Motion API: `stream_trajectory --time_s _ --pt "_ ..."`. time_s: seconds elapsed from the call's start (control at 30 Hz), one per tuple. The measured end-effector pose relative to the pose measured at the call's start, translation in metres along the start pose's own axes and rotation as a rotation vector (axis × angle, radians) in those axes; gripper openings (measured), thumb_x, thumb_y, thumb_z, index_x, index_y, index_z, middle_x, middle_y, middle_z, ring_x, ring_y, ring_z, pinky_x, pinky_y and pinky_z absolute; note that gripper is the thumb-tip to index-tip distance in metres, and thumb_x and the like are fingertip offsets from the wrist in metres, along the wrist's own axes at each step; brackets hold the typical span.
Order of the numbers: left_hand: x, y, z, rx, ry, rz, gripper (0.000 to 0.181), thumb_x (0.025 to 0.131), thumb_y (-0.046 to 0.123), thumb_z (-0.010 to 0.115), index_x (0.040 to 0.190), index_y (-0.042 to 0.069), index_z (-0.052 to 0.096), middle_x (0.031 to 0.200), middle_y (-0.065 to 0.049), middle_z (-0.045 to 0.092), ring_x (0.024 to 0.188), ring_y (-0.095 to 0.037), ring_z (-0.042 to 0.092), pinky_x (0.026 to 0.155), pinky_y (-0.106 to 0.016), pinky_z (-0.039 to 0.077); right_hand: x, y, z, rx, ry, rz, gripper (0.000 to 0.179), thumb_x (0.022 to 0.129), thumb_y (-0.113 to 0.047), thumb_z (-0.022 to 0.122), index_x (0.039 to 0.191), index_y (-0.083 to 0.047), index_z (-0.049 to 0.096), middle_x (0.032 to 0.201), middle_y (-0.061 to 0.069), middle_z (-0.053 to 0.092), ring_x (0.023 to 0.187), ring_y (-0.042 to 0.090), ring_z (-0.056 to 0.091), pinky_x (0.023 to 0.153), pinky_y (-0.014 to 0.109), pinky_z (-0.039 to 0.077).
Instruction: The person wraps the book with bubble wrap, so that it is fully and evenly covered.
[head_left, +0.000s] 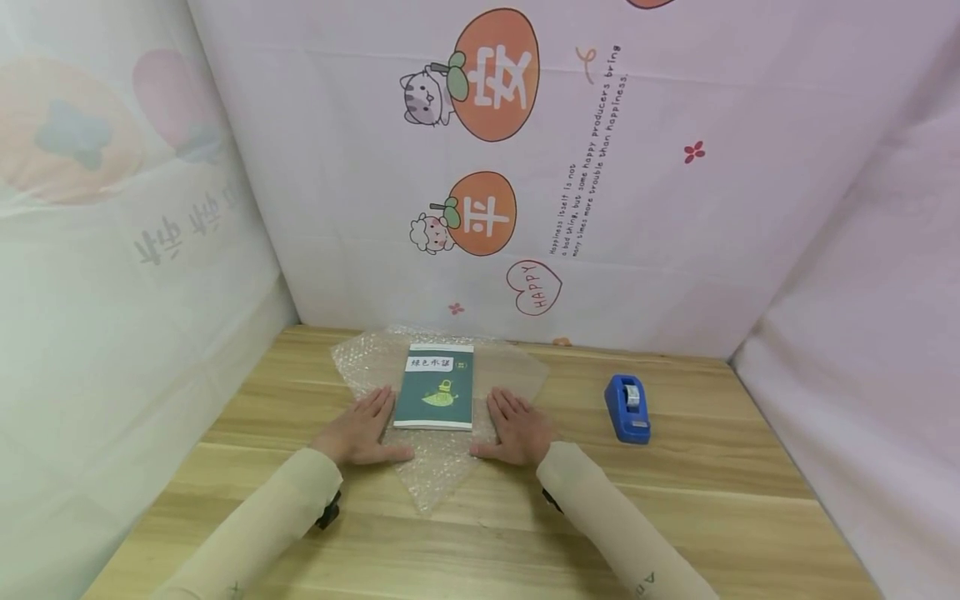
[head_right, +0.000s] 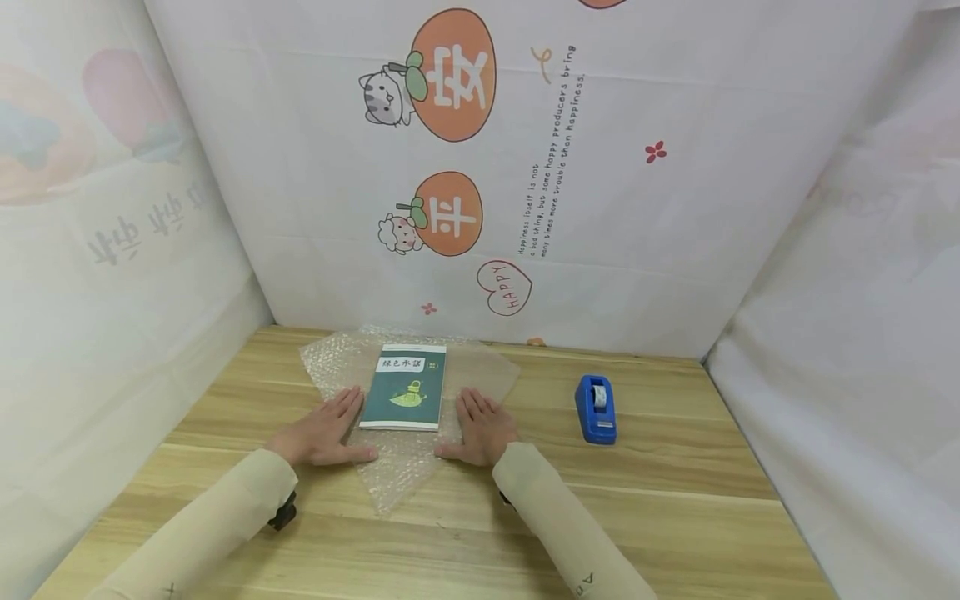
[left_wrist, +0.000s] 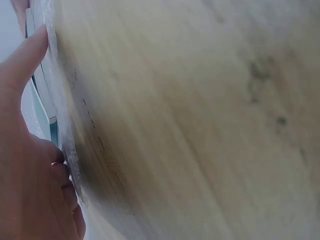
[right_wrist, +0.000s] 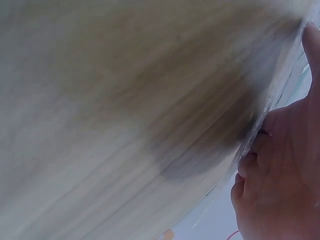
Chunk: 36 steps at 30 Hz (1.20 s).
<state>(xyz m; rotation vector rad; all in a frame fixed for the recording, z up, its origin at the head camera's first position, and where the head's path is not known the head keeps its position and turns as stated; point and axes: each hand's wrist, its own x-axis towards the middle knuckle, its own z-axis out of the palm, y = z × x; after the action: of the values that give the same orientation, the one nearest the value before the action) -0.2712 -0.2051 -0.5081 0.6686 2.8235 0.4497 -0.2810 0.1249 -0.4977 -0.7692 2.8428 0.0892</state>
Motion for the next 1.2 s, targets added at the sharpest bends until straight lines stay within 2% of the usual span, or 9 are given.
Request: stream_trajectory --time_s 0.17,0.23,0.47,0.67,0.77,0.83,1.0,1.2 --pt "0.006 -0.007 0.008 0.039 -0.011 -0.011 0.128 0.088 0.087 0.052 0.166 -0.006 0.014 0.176 -0.026 0.009 0.165 -0.043 0.011 0.135 -0.057 0.015 -0.002 0.001 0.0 0.001 0.005 -0.009 0.107 0.097 -0.08 0.044 0.166 0.0 0.027 0.176 0.018 0.024 0.165 0.031 0.022 0.135 0.042 0.024" --pt "0.008 -0.005 0.009 0.032 -0.013 -0.008 0.128 0.088 0.087 0.053 0.166 -0.007 0.015 0.175 -0.028 0.009 0.165 -0.044 0.011 0.134 -0.059 0.015 -0.004 0.002 0.0 0.007 0.004 -0.014 0.107 0.098 -0.08 0.044 0.166 0.0 0.026 0.176 0.018 0.023 0.165 0.031 0.022 0.135 0.043 0.023" --pt "0.006 0.016 0.003 0.037 -0.028 -0.014 0.123 0.089 0.081 0.058 0.166 -0.007 0.017 0.175 -0.027 0.01 0.165 -0.043 0.012 0.134 -0.058 0.016 -0.013 0.012 0.002 0.031 0.016 -0.014 0.107 0.097 -0.078 0.049 0.165 0.002 0.027 0.175 0.02 0.025 0.165 0.033 0.023 0.135 0.044 0.024" --pt "0.005 0.035 -0.001 0.037 -0.042 -0.01 0.118 0.092 0.074 0.062 0.163 -0.011 0.022 0.174 -0.031 0.015 0.163 -0.048 0.016 0.132 -0.061 0.021 -0.023 0.02 0.005 0.028 0.002 -0.008 0.108 0.098 -0.079 0.046 0.166 0.001 0.026 0.176 0.02 0.023 0.165 0.033 0.021 0.135 0.044 0.022" --pt "0.01 0.036 0.008 0.045 -0.047 -0.029 0.121 0.09 0.079 0.059 0.166 -0.006 0.019 0.176 -0.025 0.011 0.165 -0.042 0.012 0.134 -0.058 0.018 -0.028 0.024 0.007 0.039 -0.003 0.005 0.109 0.097 -0.081 0.044 0.166 0.0 0.025 0.176 0.019 0.022 0.165 0.033 0.021 0.135 0.044 0.022" --pt "0.012 0.04 0.009 0.052 -0.056 -0.036 0.12 0.091 0.079 0.059 0.166 -0.005 0.018 0.177 -0.024 0.011 0.166 -0.04 0.012 0.135 -0.056 0.018 -0.031 0.027 0.01 0.047 0.0 0.015 0.11 0.096 -0.083 0.044 0.167 -0.001 0.025 0.176 0.018 0.021 0.166 0.033 0.02 0.135 0.045 0.022" --pt "0.013 0.054 0.006 0.064 -0.054 -0.006 0.119 0.092 0.077 0.06 0.165 -0.008 0.02 0.175 -0.027 0.013 0.165 -0.043 0.015 0.133 -0.058 0.021 -0.041 0.035 0.012 0.06 0.011 0.023 0.109 0.096 -0.082 0.044 0.166 0.0 0.026 0.176 0.018 0.021 0.165 0.034 0.02 0.135 0.047 0.022" --pt "0.023 0.058 0.019 0.057 -0.044 0.011 0.131 0.085 0.092 0.05 0.166 -0.005 0.018 0.177 -0.024 0.011 0.165 -0.04 0.013 0.134 -0.058 0.02 -0.054 0.044 0.01 0.074 -0.011 0.027 0.108 0.097 -0.079 0.047 0.166 0.001 0.026 0.176 0.02 0.021 0.165 0.036 0.02 0.135 0.049 0.022"
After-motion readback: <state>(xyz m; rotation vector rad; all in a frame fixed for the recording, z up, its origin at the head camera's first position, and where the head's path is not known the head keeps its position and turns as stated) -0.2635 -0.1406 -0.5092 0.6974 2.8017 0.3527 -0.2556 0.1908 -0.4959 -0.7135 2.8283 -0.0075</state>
